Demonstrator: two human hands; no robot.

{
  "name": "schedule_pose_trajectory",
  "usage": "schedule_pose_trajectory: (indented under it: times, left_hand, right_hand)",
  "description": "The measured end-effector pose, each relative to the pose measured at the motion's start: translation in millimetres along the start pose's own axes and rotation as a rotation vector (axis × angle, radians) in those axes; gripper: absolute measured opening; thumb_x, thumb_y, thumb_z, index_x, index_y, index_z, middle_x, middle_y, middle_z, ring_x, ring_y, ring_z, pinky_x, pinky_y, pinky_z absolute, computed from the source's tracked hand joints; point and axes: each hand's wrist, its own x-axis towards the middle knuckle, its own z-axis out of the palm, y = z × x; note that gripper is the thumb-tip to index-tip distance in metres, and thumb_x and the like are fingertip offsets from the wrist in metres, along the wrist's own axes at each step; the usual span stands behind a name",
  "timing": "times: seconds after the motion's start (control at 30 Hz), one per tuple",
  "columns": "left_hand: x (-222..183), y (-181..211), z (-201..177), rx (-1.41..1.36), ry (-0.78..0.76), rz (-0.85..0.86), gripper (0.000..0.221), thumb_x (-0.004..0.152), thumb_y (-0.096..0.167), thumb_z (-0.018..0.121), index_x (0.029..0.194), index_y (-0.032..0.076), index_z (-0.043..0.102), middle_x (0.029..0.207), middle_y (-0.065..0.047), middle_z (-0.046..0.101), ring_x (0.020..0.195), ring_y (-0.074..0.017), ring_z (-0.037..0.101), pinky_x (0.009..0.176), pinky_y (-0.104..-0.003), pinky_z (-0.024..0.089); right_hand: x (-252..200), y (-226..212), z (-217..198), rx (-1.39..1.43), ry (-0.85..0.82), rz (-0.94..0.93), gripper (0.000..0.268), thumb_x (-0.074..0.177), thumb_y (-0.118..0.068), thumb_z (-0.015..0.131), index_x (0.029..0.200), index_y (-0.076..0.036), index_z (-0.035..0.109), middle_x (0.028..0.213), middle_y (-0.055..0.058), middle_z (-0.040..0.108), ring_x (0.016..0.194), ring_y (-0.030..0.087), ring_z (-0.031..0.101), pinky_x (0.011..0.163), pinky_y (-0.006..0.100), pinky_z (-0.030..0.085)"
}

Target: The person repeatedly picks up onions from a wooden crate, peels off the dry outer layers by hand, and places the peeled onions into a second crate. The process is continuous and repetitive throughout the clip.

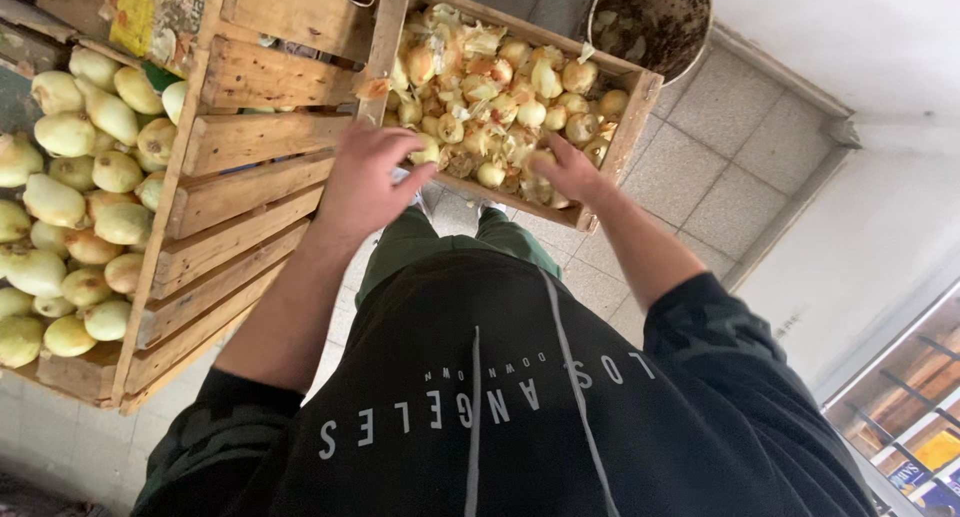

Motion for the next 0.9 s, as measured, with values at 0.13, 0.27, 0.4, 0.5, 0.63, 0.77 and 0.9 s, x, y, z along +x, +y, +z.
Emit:
schedule_pose_trajectory:
  times: [0.13, 0.27, 0.4, 0.5, 0.63, 0.77, 0.9]
  left_hand:
    - [50, 78, -12, -0.249, -0.322, -0.042, 0.042, 0.099, 0.027, 0.072, 0.127, -0.002, 0.062, 0.118, -0.026, 0.067, 0.110, -0.0378, 0.067, 0.103, -0.049, 0.048]
    - [64, 95, 30, -0.315, -0.398, -0.155, 0.083, 0.094, 0.051, 0.075, 0.148, -0.004, 0.043, 0.134, -0.033, 0.053, 0.121, -0.0473, 0.062, 0.098, -0.055, 0.055]
    - [81, 110, 18, -0.262, -0.331, -0.054, 0.076, 0.095, 0.042, 0.077, 0.148, -0.001, 0.044, 0.131, -0.031, 0.053, 0.116, -0.0460, 0.065, 0.093, -0.052, 0.059]
    - [88, 114, 12, -0.243, -0.319, 0.145, 0.086, 0.089, 0.039, 0.084, 0.152, 0.005, 0.036, 0.138, -0.025, 0.050, 0.125, -0.0427, 0.061, 0.098, -0.049, 0.058]
    - [90, 107, 15, -0.259, -0.251, 0.163, 0.072, 0.086, 0.042, 0.085, 0.135, 0.004, 0.049, 0.115, -0.021, 0.062, 0.108, -0.0388, 0.070, 0.092, -0.046, 0.059]
    - [81, 105, 12, -0.692, -0.347, -0.229, 0.063, 0.094, 0.061, 0.068, 0.125, 0.007, 0.054, 0.093, -0.012, 0.067, 0.078, -0.0234, 0.069, 0.068, -0.035, 0.061]
    - [88, 94, 24, -0.823, -0.193, -0.282, 0.042, 0.104, 0.052, 0.055, 0.103, 0.010, 0.060, 0.083, -0.009, 0.058, 0.079, -0.0245, 0.065, 0.076, -0.038, 0.055]
  right_hand:
    - [15, 13, 22, 0.646, 0.420, -0.037, 0.058, 0.097, -0.059, 0.062, 0.135, -0.015, 0.066, 0.135, 0.020, 0.064, 0.137, 0.037, 0.053, 0.122, 0.050, 0.037]
    - [26, -29, 40, 1.273, 0.611, -0.243, 0.036, 0.098, -0.036, 0.062, 0.085, -0.004, 0.074, 0.077, 0.008, 0.068, 0.074, 0.021, 0.067, 0.071, 0.035, 0.059]
    - [-17, -53, 16, 1.306, 0.739, -0.260, 0.040, 0.096, -0.037, 0.071, 0.078, -0.001, 0.071, 0.074, 0.014, 0.067, 0.072, 0.023, 0.066, 0.064, 0.036, 0.056]
    - [-35, -70, 5, 1.246, 0.783, -0.220, 0.041, 0.096, -0.039, 0.071, 0.075, -0.003, 0.067, 0.073, 0.010, 0.066, 0.073, 0.017, 0.062, 0.066, 0.032, 0.051]
    - [4, -35, 0, 0.904, 0.690, -0.439, 0.048, 0.106, -0.037, 0.063, 0.066, -0.010, 0.067, 0.058, 0.000, 0.059, 0.055, 0.012, 0.055, 0.053, 0.025, 0.045]
    - [2, -28, -9, 0.547, 0.763, -0.836, 0.042, 0.112, -0.021, 0.047, 0.076, -0.005, 0.060, 0.067, 0.009, 0.053, 0.067, 0.018, 0.049, 0.067, 0.033, 0.045]
    - [1, -20, 5, 0.293, 0.658, -0.796, 0.025, 0.105, -0.026, 0.051, 0.112, -0.003, 0.060, 0.079, 0.014, 0.064, 0.061, 0.025, 0.061, 0.068, 0.043, 0.054]
